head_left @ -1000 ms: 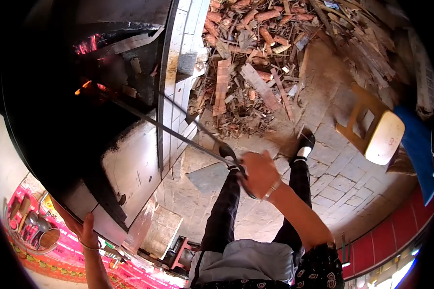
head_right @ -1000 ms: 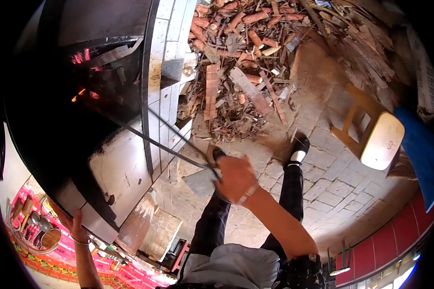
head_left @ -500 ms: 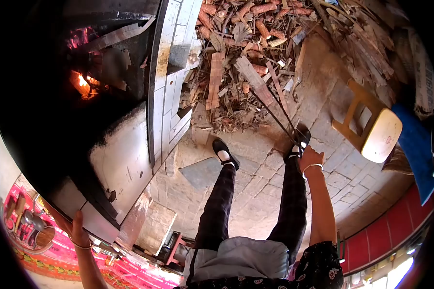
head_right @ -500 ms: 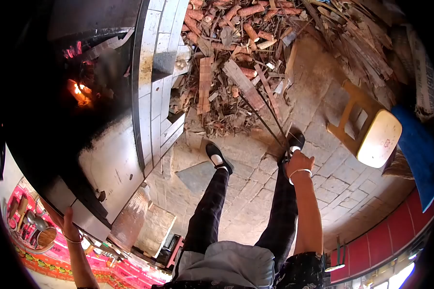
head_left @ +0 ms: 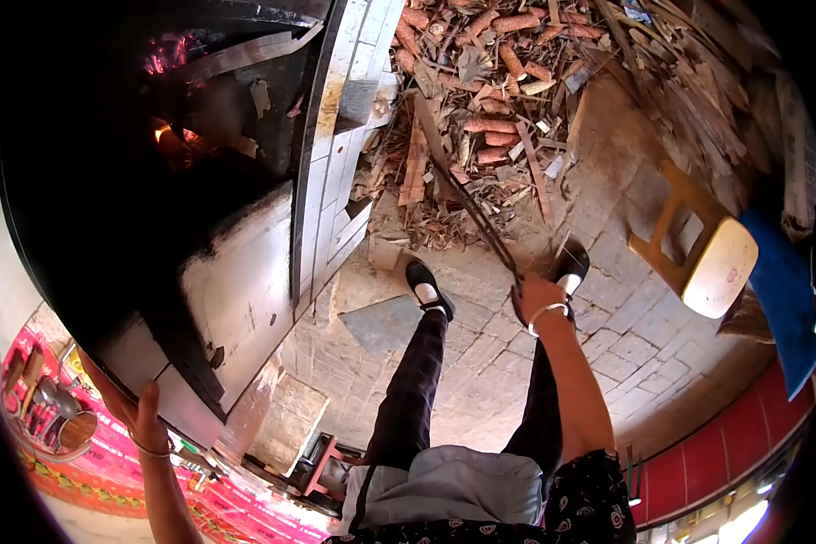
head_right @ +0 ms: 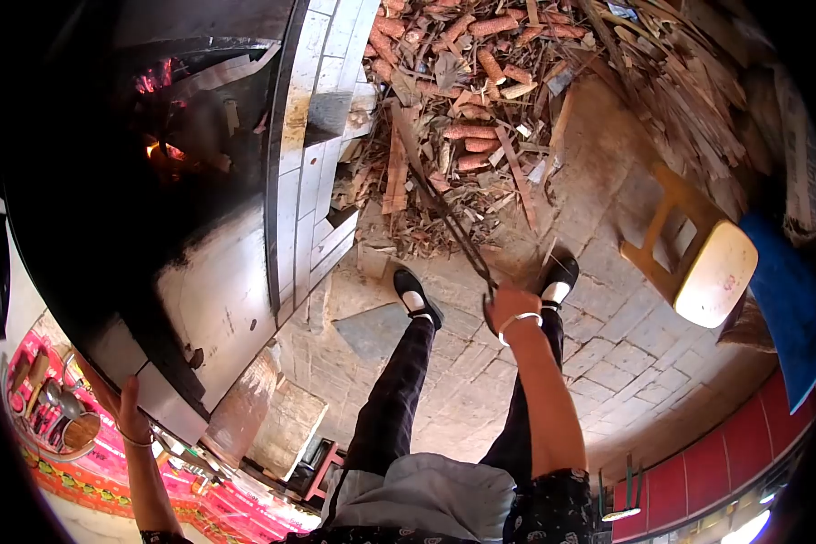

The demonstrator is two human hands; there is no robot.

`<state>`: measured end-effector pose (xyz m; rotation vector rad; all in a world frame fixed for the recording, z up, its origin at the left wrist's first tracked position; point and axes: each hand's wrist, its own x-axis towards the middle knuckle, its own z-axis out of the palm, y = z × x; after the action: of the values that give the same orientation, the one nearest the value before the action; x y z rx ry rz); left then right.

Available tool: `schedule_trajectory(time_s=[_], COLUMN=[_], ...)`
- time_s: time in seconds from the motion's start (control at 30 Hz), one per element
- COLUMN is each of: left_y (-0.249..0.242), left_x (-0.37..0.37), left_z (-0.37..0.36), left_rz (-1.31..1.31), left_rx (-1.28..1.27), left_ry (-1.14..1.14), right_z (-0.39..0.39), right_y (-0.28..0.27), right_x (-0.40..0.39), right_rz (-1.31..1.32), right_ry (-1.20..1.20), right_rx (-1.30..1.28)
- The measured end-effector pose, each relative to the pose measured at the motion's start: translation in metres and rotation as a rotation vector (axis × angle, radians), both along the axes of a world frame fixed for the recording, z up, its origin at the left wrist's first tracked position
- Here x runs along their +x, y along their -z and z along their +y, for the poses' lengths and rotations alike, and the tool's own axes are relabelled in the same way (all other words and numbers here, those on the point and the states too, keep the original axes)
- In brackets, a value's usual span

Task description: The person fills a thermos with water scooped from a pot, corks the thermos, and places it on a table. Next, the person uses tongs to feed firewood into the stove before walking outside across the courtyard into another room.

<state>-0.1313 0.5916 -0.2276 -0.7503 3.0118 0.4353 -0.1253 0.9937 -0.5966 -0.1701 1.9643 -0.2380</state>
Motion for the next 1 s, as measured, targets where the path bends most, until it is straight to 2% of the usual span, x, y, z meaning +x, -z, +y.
schedule_trajectory(time_s=[0.07,0.17,0.23,0.37,0.53,0.7,0.8,0.83,1.0], left_y=[0.001,-0.005,-0.005,-0.005,-0.004,-0.004,-0.003,-0.004,-0.003], left_x=[-0.001,0.015,0.016,0.021,0.021,0.016,0.013,0.012,0.004], left_z=[-0.001,-0.017,-0.015,-0.015,-0.015,-0.014,-0.014,-0.016,-0.011], left_rz=[0.012,-0.037,-0.016,0.038,0.040,0.015,0.012,-0.004,-0.035], left_rx=[0.008,-0.052,-0.001,0.120,0.102,0.088,0.049,0.010,-0.067], left_ry=[0.038,0.002,-0.048,-0.103,-0.097,-0.077,-0.037,-0.005,0.077], right_z=[-0.023,-0.032,-0.029,-0.035,-0.070,-0.054,-0.036,-0.033,-0.029], right_y=[0.005,0.003,0.004,0.021,0.045,0.059,0.050,0.035,0.014], right_x=[-0.003,-0.001,0.003,0.004,-0.013,-0.001,0.014,0.010,0.020], right_rz=[-0.056,-0.132,-0.173,-0.154,-0.063,-0.101,-0.060,-0.111,-0.118], right_ry=[0.000,0.033,0.053,0.045,-0.069,0.070,0.067,0.138,0.165], right_rx=[0.031,0.059,0.041,0.016,-0.023,-0.070,-0.138,-0.148,-0.060])
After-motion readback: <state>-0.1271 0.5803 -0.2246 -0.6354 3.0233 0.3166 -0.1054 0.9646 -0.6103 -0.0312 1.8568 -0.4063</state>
